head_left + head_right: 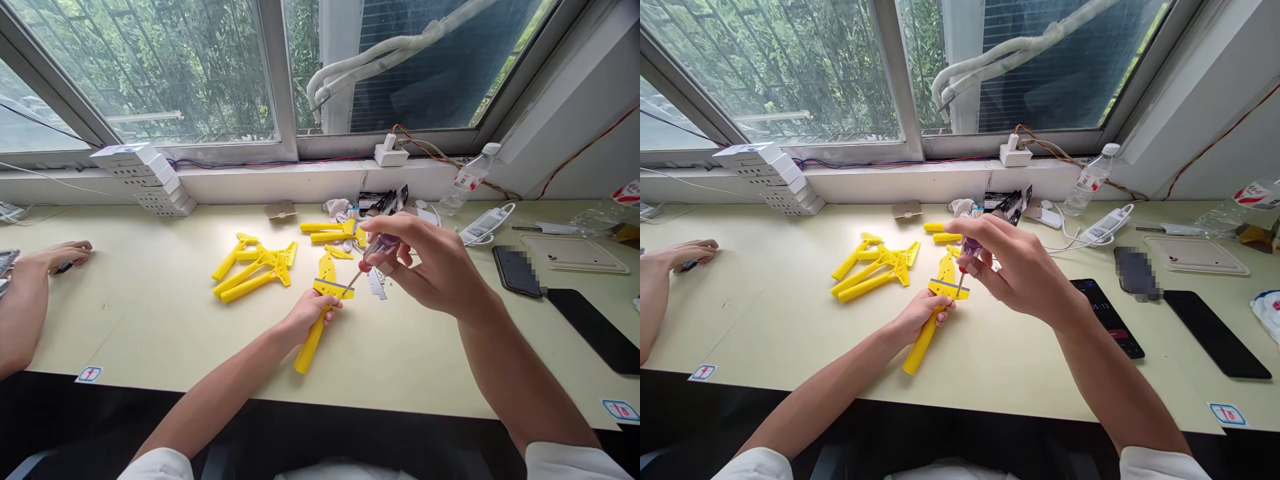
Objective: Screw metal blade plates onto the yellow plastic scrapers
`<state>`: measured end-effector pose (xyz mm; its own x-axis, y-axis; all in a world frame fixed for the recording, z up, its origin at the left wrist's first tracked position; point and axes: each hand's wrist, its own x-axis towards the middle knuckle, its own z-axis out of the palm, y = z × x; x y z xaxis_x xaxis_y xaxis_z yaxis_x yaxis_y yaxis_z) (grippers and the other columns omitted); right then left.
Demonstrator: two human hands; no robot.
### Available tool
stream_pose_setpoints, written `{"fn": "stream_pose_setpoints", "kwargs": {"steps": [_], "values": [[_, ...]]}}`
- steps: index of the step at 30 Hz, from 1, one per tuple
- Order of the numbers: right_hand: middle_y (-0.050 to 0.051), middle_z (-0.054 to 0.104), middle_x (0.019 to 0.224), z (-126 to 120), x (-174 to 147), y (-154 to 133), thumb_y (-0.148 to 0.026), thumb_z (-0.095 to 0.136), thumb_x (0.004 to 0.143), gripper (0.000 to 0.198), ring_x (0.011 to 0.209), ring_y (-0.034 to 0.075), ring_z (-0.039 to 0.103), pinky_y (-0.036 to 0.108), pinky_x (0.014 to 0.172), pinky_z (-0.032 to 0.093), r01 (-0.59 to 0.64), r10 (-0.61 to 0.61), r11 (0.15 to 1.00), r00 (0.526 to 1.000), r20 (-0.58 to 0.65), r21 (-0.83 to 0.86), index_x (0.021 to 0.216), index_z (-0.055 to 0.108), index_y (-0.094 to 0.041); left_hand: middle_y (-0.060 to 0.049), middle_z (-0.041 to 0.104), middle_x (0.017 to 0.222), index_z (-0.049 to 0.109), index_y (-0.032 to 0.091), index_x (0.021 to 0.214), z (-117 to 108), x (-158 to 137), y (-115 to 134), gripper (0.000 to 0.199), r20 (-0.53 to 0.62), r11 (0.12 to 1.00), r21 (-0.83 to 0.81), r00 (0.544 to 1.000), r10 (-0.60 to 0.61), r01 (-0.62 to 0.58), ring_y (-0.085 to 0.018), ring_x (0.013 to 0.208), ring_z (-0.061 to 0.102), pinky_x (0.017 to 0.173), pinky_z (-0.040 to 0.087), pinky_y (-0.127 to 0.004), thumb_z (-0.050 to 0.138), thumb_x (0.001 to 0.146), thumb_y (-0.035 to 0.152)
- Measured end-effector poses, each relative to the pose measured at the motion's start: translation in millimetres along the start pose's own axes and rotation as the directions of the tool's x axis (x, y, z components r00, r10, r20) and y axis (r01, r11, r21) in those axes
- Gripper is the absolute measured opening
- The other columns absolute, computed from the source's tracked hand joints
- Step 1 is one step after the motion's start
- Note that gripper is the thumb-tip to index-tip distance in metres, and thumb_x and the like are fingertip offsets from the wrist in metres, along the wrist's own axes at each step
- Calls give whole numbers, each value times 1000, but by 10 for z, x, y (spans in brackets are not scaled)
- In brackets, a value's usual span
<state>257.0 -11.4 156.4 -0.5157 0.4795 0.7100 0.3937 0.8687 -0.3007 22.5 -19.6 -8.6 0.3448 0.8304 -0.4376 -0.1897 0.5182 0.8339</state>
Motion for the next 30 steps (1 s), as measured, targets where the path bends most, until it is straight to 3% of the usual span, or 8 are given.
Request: {"fn": "stream_pose_setpoints", "kwargs": {"steps": [4,7,12,16,20,24,27,30], "values": [[5,72,100,63,-19,-17,-36,69,103,20,68,15,63,27,59,48,10,-12,981,1000,-11,-192,122,65,-29,-8,70,95,66,12,98,13,-11,16,17,-6,1000,9,1000,1,-1,-6,55,50,52,41,-22,72,83,18],[3,69,91,85,-20,-45,-39,73,101,21,68,16,62,27,61,48,13,-17,966,1000,-13,-257,116,65,-27,-7,70,94,66,13,99,15,-14,17,18,-4,1000,9,1000,1,-1,-6,54,50,52,41,-22,72,83,17],[8,73,114,-19,10,-79,-20,59,104,34,81,18,70,29,69,55,-1,5,999,997,82,-51,137,61,-26,-8,71,95,66,12,98,1,-4,7,18,-3,1000,11,1000,5,-5,-5,54,50,51,41,-22,73,83,18],[5,76,108,-138,13,-47,-13,56,104,42,82,15,73,26,70,57,30,-39,997,990,132,72,143,61,-29,-8,70,95,67,12,98,2,-14,17,18,-4,1000,8,1000,6,-6,-5,55,50,51,41,-22,73,83,18],[4,74,102,-150,12,-22,-20,63,105,29,75,14,71,26,67,56,47,-45,999,995,91,-20,132,67,-30,-7,69,94,66,12,97,8,-29,26,18,-11,1000,5,1000,-4,4,-5,54,49,50,39,-22,74,82,18],[2,69,87,-105,6,-29,-33,72,102,15,62,14,60,27,58,48,69,-57,976,996,66,-206,114,68,-27,-6,67,90,66,12,95,12,-30,28,16,-12,1000,9,1000,-7,7,-5,54,49,49,38,-22,74,82,18],[5,73,100,-121,-1,-47,-29,67,103,21,70,17,65,29,63,51,61,-37,981,991,131,-185,123,65,-27,-6,68,91,66,13,95,15,-25,29,17,-16,1000,2,1000,-7,7,-5,54,48,49,38,-22,75,81,18],[9,74,117,-181,-4,-53,-16,56,103,42,87,19,72,31,73,57,41,-34,999,976,215,-28,144,57,-28,-6,67,92,66,12,94,13,-19,27,17,-21,1000,-3,1000,-8,8,-5,53,47,50,38,-22,75,80,18]]}}
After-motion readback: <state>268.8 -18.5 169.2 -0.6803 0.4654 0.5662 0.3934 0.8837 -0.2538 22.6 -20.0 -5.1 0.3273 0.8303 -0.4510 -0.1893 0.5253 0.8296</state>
